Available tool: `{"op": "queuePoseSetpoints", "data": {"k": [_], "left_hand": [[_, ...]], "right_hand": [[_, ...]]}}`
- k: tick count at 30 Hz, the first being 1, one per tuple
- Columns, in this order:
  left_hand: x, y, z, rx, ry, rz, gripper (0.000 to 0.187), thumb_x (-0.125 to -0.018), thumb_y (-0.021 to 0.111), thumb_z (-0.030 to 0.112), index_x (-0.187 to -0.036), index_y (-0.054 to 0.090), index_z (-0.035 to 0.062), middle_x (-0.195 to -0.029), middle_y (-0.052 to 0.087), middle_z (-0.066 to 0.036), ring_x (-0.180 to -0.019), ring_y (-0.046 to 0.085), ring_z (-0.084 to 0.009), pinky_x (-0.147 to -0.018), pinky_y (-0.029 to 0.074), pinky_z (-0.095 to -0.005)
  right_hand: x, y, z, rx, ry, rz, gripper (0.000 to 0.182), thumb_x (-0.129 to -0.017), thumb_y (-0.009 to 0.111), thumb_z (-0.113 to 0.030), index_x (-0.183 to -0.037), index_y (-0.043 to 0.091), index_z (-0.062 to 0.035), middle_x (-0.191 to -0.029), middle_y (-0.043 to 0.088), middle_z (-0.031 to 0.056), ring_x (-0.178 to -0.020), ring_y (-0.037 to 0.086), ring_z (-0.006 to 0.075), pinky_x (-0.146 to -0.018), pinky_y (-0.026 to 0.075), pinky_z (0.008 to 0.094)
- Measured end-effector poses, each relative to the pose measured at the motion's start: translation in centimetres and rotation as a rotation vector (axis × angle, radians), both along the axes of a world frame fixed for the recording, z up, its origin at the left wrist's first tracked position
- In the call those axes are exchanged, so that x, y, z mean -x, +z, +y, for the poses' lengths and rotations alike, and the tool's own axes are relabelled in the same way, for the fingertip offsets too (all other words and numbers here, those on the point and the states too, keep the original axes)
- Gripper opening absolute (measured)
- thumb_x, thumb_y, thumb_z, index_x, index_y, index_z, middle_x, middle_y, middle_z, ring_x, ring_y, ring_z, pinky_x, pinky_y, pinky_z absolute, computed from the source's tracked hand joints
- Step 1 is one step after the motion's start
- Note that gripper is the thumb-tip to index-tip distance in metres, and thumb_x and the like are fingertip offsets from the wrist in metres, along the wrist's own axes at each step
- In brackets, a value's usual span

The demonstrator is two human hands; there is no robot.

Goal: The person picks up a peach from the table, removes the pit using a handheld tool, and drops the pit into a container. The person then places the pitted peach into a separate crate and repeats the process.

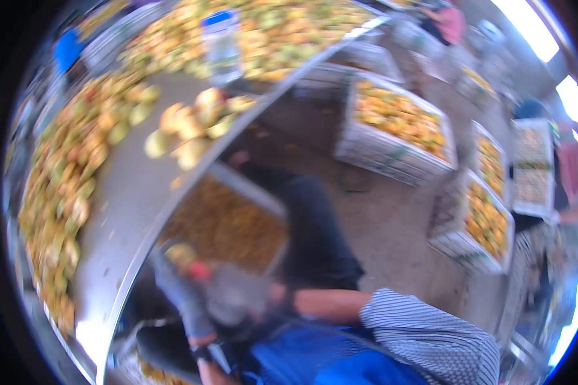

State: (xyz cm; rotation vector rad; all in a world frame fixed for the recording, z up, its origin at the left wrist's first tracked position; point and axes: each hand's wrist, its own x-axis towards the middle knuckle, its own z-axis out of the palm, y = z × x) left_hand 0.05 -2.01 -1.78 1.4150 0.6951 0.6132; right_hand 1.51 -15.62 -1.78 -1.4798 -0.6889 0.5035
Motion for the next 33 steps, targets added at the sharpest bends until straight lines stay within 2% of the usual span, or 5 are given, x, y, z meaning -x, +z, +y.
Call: {"op": "queuePoseSetpoints", "data": {"k": [5, 15, 16, 31, 33], "left_hand": [[-0.6, -2.9, 3.7, -0.021, -0.401, -0.058, 0.042, -0.099, 0.044, 0.039, -0.096, 0.063, 0.0021, -0.086, 0.062, -0.005, -0.076, 0.057, -0.0126, -0.07, 0.048, -0.0276], [-1.0, 0.8, 0.3, -0.369, -0.319, 0.079, 0.024, -0.095, 0.054, 0.015, -0.101, 0.065, -0.0053, -0.095, 0.068, -0.012, -0.083, 0.063, -0.0168, -0.076, 0.051, -0.029], [-0.9, 1.0, -0.3, -0.453, -0.304, 0.038, 0.027, -0.096, 0.054, 0.018, -0.102, 0.064, -0.0061, -0.094, 0.068, -0.012, -0.08, 0.064, -0.0164, -0.074, 0.052, -0.0288], [1.2, 1.5, 0.4, 0.467, -0.678, -0.159, 0.043, -0.092, 0.054, 0.038, -0.094, 0.063, -0.0032, -0.082, 0.064, -0.009, -0.07, 0.062, -0.0162, -0.065, 0.05, -0.0285], [1.2, 1.5, -0.4, 0.556, -0.55, -0.243, 0.051, -0.094, 0.051, 0.047, -0.101, 0.061, -0.0024, -0.081, 0.064, -0.01, -0.071, 0.063, -0.0158, -0.066, 0.052, -0.0289]], "right_hand": [[0.9, -2.3, 2.1, -0.146, 0.059, 0.573, 0.02, -0.095, 0.051, -0.021, -0.092, 0.057, -0.0028, -0.068, 0.053, 0.0018, -0.069, 0.05, 0.013, -0.063, 0.041, 0.0316], [1.5, -2.8, 0.3, -0.304, -0.057, 0.122, 0.036, -0.098, 0.051, -0.036, -0.083, 0.061, -0.005, -0.069, 0.056, 0.0, -0.067, 0.054, 0.0113, -0.059, 0.044, 0.0298], [-0.2, 1.1, -2.3, -0.218, 0.37, 0.754, 0.04, -0.1, 0.045, -0.038, -0.075, 0.057, -0.0087, -0.061, 0.055, 0.0008, -0.054, 0.052, 0.0108, -0.047, 0.037, 0.0267], [1.0, 1.4, -1.4, -0.056, 0.528, 0.953, 0.043, -0.096, 0.047, -0.052, -0.094, 0.058, -0.0101, -0.063, 0.052, -0.0026, -0.047, 0.048, 0.0087, -0.044, 0.04, 0.0228], [1.1, -1.1, -1.8, -0.71, 0.764, 2.005, 0.025, -0.097, 0.047, -0.023, -0.098, 0.06, -0.0021, -0.087, 0.056, 0.0086, -0.076, 0.054, 0.015, -0.064, 0.046, 0.0266]]}}
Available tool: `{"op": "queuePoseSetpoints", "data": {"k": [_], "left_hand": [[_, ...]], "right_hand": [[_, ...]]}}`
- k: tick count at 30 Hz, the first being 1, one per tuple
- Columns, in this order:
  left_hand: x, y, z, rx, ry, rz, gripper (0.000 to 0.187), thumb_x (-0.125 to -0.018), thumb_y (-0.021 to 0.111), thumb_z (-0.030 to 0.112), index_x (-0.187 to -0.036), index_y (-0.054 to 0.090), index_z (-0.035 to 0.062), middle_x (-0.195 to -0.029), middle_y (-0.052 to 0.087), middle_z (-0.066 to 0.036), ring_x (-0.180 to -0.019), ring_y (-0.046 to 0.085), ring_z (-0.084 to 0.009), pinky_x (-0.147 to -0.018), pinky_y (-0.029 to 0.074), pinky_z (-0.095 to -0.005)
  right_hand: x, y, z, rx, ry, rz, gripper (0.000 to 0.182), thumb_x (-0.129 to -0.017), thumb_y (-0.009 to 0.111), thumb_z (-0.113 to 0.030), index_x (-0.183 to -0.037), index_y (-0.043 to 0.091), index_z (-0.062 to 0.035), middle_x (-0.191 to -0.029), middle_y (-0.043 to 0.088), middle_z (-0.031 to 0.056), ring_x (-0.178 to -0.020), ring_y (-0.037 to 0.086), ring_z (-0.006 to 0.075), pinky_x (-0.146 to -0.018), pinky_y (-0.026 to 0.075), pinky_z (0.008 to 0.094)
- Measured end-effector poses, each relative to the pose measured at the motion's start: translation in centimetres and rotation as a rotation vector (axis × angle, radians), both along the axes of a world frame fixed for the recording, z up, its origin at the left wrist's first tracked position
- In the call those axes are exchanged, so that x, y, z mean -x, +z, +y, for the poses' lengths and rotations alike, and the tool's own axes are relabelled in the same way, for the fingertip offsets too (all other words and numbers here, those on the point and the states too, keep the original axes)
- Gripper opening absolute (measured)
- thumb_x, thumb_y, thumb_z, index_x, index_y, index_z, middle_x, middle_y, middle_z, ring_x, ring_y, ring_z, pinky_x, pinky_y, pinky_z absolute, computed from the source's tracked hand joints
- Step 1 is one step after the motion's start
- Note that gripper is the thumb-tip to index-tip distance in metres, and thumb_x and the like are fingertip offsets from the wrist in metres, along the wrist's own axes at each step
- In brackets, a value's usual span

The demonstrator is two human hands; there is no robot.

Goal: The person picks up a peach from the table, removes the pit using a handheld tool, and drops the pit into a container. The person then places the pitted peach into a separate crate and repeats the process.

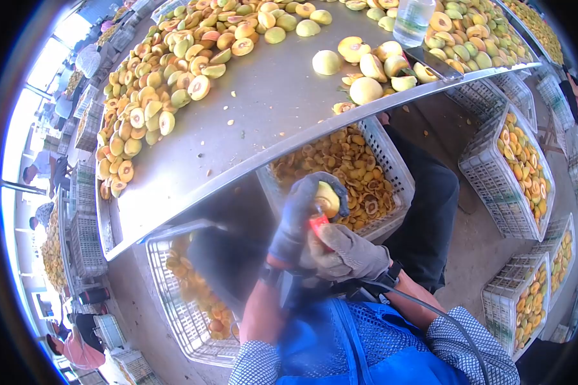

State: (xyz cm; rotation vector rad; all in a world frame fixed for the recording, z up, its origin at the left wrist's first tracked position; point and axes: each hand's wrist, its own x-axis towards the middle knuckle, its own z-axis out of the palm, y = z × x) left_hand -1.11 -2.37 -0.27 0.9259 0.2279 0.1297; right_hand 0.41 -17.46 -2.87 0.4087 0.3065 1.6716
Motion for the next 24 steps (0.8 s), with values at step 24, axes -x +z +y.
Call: {"op": "queuePoseSetpoints", "data": {"k": [24], "left_hand": [[6.3, 10.8, 27.8, -1.845, 0.533, 0.821, 0.04, -0.088, 0.061, 0.045, -0.103, 0.063, 0.0081, -0.087, 0.067, -0.015, -0.086, 0.064, -0.0318, -0.075, 0.048, -0.0431]], "right_hand": [[-0.8, -11.6, 0.3, 0.84, 0.033, -1.718, 0.035, -0.095, 0.052, -0.044, -0.086, 0.048, -0.0108, -0.055, 0.044, -0.0014, -0.041, 0.04, 0.0097, -0.039, 0.03, 0.0264]]}}
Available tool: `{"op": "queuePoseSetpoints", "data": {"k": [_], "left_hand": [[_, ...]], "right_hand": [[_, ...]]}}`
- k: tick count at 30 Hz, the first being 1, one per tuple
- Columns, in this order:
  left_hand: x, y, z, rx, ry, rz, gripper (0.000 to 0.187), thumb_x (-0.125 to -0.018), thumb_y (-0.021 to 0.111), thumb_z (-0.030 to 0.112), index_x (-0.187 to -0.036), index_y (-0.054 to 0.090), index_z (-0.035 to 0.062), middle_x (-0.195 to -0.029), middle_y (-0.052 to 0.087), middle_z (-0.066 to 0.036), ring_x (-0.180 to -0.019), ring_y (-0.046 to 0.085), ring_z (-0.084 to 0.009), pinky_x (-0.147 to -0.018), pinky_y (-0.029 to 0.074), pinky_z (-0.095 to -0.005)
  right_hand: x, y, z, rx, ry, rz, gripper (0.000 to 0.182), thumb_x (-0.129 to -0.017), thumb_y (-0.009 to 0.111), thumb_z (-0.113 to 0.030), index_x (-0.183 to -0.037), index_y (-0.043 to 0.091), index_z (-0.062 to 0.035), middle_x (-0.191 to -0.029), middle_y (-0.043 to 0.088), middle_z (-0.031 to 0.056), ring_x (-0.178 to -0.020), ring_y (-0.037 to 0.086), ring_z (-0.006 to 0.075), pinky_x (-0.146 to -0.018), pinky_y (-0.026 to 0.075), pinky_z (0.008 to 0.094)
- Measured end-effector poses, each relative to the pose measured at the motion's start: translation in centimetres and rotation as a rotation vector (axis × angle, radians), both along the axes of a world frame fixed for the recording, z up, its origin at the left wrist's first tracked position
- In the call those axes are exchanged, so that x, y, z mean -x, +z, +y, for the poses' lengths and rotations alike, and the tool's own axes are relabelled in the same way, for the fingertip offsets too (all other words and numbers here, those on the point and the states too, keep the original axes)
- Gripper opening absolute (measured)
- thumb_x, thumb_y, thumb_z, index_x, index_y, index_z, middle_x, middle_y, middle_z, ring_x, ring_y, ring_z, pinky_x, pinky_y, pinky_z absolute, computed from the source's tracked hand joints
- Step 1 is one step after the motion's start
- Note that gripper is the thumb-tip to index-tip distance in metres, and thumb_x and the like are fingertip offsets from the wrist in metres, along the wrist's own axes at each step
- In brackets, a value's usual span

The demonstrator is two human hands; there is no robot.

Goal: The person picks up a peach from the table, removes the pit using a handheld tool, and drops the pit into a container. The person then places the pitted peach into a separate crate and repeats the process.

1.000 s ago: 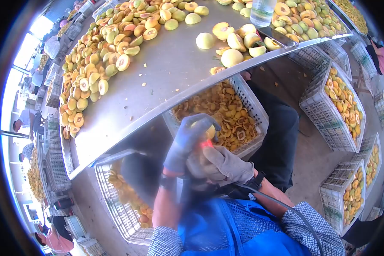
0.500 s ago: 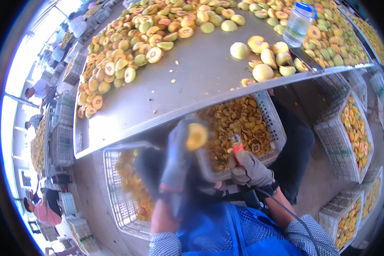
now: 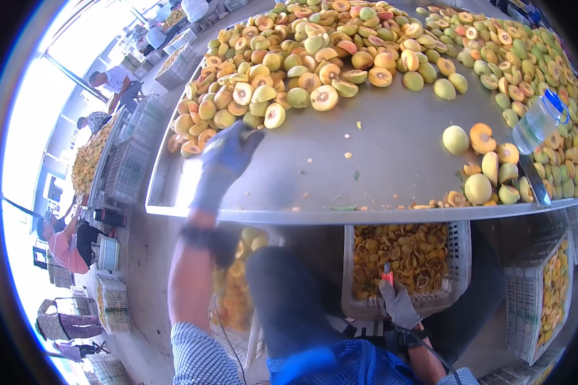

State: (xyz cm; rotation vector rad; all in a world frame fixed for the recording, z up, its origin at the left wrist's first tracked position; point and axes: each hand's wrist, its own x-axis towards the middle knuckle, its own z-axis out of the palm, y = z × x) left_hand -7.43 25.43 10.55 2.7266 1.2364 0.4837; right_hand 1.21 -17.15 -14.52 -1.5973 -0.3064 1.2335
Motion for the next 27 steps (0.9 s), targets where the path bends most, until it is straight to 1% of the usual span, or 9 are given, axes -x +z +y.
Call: {"op": "queuePoseSetpoints", "data": {"k": [1, 2, 5, 9, 13, 15, 18, 22, 27], "left_hand": [[-2.7, -1.3, 2.2, -0.041, 0.086, 0.114, 0.047, -0.087, 0.058, 0.049, -0.111, 0.06, 0.0083, -0.097, 0.067, -0.016, -0.094, 0.064, -0.0323, -0.08, 0.049, -0.0438], [-4.6, -2.9, 4.4, -0.033, 0.119, 0.134, 0.051, -0.087, 0.057, 0.049, -0.118, 0.057, 0.0086, -0.105, 0.067, -0.017, -0.1, 0.063, -0.0334, -0.085, 0.049, -0.0433], [-6.6, -7.0, 8.1, 0.059, 0.161, 0.093, 0.057, -0.082, 0.065, 0.043, -0.127, 0.049, 0.0105, -0.108, 0.065, -0.019, -0.102, 0.062, -0.0356, -0.085, 0.049, -0.044], [-6.9, -8.3, 6.8, 0.222, 0.007, -0.227, 0.055, -0.073, 0.074, 0.033, -0.116, 0.047, 0.0091, -0.104, 0.064, -0.018, -0.095, 0.063, -0.0367, -0.083, 0.049, -0.0429], [-6.1, -6.3, 0.6, 0.461, 0.059, -0.414, 0.054, -0.074, 0.073, 0.025, -0.117, 0.047, 0.0047, -0.095, 0.063, -0.014, -0.085, 0.063, -0.0236, -0.076, 0.051, -0.0339], [-4.5, -5.6, -3.9, 0.632, -0.149, -0.721, 0.05, -0.083, 0.072, 0.018, -0.125, 0.048, 0.0041, -0.097, 0.062, -0.007, -0.084, 0.062, -0.0136, -0.066, 0.051, -0.0245], [-2.5, -3.7, -11.2, 1.047, -0.134, -0.9, 0.051, -0.085, 0.07, 0.013, -0.13, 0.048, 0.0059, -0.1, 0.06, -0.004, -0.084, 0.061, -0.0111, -0.07, 0.051, -0.0211], [-1.6, -5.4, -18.7, 1.156, -0.201, -1.105, 0.035, -0.086, 0.067, 0.012, -0.116, 0.05, 0.0059, -0.106, 0.054, -0.005, -0.096, 0.054, -0.0113, -0.084, 0.048, -0.027], [-1.5, -6.7, -22.8, 1.236, -0.231, -1.096, 0.033, -0.099, 0.05, 0.033, -0.111, 0.056, 0.0039, -0.096, 0.059, -0.004, -0.089, 0.057, -0.0112, -0.08, 0.049, -0.0263]], "right_hand": [[-0.1, -0.2, 0.4, 0.008, 0.017, -0.063, 0.033, -0.095, 0.052, -0.043, -0.087, 0.048, -0.0108, -0.055, 0.044, -0.0013, -0.041, 0.04, 0.0099, -0.039, 0.03, 0.0264], [-0.4, 2.0, 0.9, 0.149, -0.005, -0.106, 0.032, -0.096, 0.053, -0.032, -0.091, 0.059, -0.001, -0.067, 0.052, 0.0089, -0.068, 0.053, 0.0115, -0.057, 0.042, 0.034], [-0.7, 0.8, 0.5, 0.013, -0.032, 0.067, 0.029, -0.097, 0.051, -0.038, -0.087, 0.048, -0.011, -0.055, 0.043, -0.002, -0.041, 0.038, 0.0094, -0.039, 0.03, 0.0263], [-0.6, 3.2, 1.6, 0.046, -0.038, 0.061, 0.026, -0.098, 0.05, -0.035, -0.087, 0.048, -0.0107, -0.055, 0.042, -0.0026, -0.041, 0.037, 0.0079, -0.039, 0.03, 0.0256], [-0.6, 7.1, 3.0, -0.072, -0.088, 0.04, 0.023, -0.098, 0.05, -0.03, -0.09, 0.05, -0.0081, -0.055, 0.043, -0.003, -0.042, 0.039, 0.006, -0.039, 0.03, 0.024], [-0.6, 11.5, 4.4, -0.159, -0.063, 0.025, 0.022, -0.098, 0.05, -0.027, -0.091, 0.052, -0.0063, -0.058, 0.046, -0.0027, -0.044, 0.042, 0.0055, -0.04, 0.031, 0.0231], [-0.6, 16.0, 6.9, -0.289, -0.012, -0.215, 0.019, -0.096, 0.052, -0.023, -0.095, 0.053, -0.0043, -0.062, 0.049, -0.0026, -0.049, 0.043, 0.0049, -0.044, 0.034, 0.0214], [-0.7, 19.5, 8.4, -0.401, 0.029, -0.511, 0.025, -0.095, 0.055, -0.024, -0.104, 0.055, -0.0009, -0.068, 0.056, 0.0063, -0.059, 0.053, 0.0136, -0.055, 0.042, 0.0282], [0.7, 18.2, 7.3, -0.233, 0.078, -0.634, 0.028, -0.094, 0.057, -0.023, -0.109, 0.056, 0.0003, -0.08, 0.062, 0.0142, -0.071, 0.06, 0.0203, -0.066, 0.048, 0.0331]]}}
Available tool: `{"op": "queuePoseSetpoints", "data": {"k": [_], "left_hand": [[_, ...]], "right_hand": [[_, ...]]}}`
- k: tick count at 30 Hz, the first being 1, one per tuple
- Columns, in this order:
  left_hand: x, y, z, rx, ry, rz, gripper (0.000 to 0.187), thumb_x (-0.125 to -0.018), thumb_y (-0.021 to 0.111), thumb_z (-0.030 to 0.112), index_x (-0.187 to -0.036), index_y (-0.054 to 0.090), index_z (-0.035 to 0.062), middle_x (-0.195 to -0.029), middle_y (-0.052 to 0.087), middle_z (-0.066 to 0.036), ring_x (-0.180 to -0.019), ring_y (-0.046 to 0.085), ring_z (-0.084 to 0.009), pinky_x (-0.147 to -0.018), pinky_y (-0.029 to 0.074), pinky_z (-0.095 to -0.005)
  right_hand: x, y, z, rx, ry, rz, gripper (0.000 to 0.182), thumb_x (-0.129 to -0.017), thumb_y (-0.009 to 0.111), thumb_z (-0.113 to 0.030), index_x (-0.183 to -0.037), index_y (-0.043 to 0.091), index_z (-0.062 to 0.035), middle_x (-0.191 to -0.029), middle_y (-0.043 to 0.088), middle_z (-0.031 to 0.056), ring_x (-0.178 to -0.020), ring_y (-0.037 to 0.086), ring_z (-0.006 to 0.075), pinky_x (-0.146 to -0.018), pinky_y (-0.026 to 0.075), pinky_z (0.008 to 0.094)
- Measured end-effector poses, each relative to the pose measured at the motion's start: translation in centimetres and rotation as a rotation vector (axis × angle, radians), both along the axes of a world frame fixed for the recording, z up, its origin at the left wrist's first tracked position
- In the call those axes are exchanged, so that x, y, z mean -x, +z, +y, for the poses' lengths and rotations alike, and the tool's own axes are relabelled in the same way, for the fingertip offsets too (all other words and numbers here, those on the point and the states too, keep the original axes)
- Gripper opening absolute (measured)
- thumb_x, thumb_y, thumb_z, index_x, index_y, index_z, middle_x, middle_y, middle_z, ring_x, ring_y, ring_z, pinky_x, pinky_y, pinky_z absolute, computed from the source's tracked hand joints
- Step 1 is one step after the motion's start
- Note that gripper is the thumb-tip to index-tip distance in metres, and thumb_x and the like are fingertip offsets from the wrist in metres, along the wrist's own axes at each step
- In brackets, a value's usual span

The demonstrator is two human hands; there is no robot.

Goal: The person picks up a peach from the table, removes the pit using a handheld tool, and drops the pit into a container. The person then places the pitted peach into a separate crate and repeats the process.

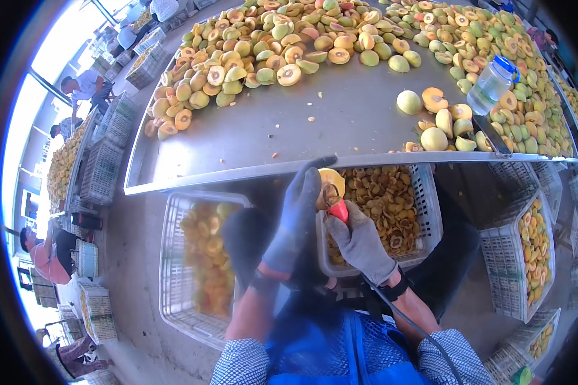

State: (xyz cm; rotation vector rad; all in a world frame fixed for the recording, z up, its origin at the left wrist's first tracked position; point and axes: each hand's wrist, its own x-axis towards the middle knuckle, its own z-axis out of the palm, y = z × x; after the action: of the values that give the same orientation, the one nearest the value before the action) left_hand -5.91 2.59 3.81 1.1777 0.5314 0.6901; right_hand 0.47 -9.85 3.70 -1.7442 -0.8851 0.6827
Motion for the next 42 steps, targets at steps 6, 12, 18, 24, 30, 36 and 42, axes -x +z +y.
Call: {"op": "queuePoseSetpoints", "data": {"k": [6, 12, 18, 24, 30, 36, 42], "left_hand": [[-0.4, -2.0, -2.0, -0.011, 0.075, -0.016, 0.041, -0.101, 0.044, 0.039, -0.107, 0.059, 0.0013, -0.094, 0.062, -0.005, -0.084, 0.057, -0.0096, -0.077, 0.048, -0.0253], [-0.7, -2.0, -2.3, -0.146, 0.138, -0.06, 0.037, -0.103, 0.039, 0.033, -0.107, 0.058, 0.0009, -0.098, 0.062, -0.005, -0.088, 0.057, -0.0105, -0.081, 0.048, -0.0259], [-0.5, -2.1, -2.0, -0.191, 0.098, 0.009, 0.033, -0.103, 0.041, 0.028, -0.105, 0.058, 0.0003, -0.094, 0.062, -0.004, -0.085, 0.056, -0.0097, -0.077, 0.047, -0.025], [-0.2, -2.8, -0.4, -0.269, -0.12, 0.095, 0.038, -0.102, 0.044, 0.034, -0.1, 0.061, 0.0008, -0.09, 0.061, -0.003, -0.082, 0.057, -0.0088, -0.075, 0.047, -0.0235], [-0.2, -1.8, 1.1, -0.364, -0.358, 0.194, 0.037, -0.1, 0.048, 0.035, -0.101, 0.063, 0.0004, -0.088, 0.062, -0.003, -0.081, 0.057, -0.0085, -0.071, 0.048, -0.0244], [0.4, -2.8, 0.6, -0.007, -0.399, 0.016, 0.039, -0.098, 0.051, 0.036, -0.1, 0.064, -0.0013, -0.091, 0.065, -0.005, -0.082, 0.06, -0.0097, -0.073, 0.049, -0.0249], [-0.4, -2.0, -1.3, -0.359, -0.157, 0.067, 0.035, -0.098, 0.05, 0.029, -0.092, 0.066, -0.0027, -0.083, 0.066, -0.005, -0.076, 0.06, -0.0106, -0.072, 0.049, -0.026]], "right_hand": [[1.4, -2.2, -0.6, -0.032, -0.077, -0.046, 0.027, -0.095, 0.055, -0.022, -0.11, 0.055, 0.0005, -0.081, 0.062, 0.0151, -0.072, 0.061, 0.0207, -0.067, 0.049, 0.0329], [1.5, -2.2, -0.5, -0.021, -0.072, -0.038, 0.03, -0.096, 0.052, -0.024, -0.11, 0.055, 0.0019, -0.082, 0.062, 0.0156, -0.074, 0.061, 0.022, -0.069, 0.048, 0.0334], [1.0, -3.1, -0.4, -0.015, -0.017, 0.041, 0.033, -0.097, 0.051, -0.03, -0.107, 0.055, 0.0017, -0.08, 0.061, 0.0113, -0.073, 0.057, 0.0178, -0.068, 0.047, 0.031], [1.0, -3.7, -0.9, -0.106, 0.106, 0.198, 0.032, -0.099, 0.049, -0.03, -0.101, 0.057, 0.0008, -0.077, 0.058, 0.0032, -0.07, 0.052, 0.0106, -0.064, 0.045, 0.0275], [0.9, -2.3, -1.8, -0.032, 0.152, 0.582, 0.033, -0.099, 0.049, -0.034, -0.091, 0.056, -0.0025, -0.07, 0.053, -0.0006, -0.063, 0.046, 0.0067, -0.056, 0.039, 0.0236], [1.1, -2.2, -2.2, -0.045, 0.186, 0.897, 0.03, -0.099, 0.049, -0.034, -0.087, 0.053, -0.0064, -0.062, 0.045, -0.0032, -0.052, 0.039, 0.0051, -0.045, 0.03, 0.022], [1.5, -2.8, -2.2, -0.076, 0.178, 0.951, 0.033, -0.099, 0.049, -0.038, -0.086, 0.05, -0.0075, -0.059, 0.04, -0.0049, -0.045, 0.034, 0.0041, -0.041, 0.026, 0.0228]]}}
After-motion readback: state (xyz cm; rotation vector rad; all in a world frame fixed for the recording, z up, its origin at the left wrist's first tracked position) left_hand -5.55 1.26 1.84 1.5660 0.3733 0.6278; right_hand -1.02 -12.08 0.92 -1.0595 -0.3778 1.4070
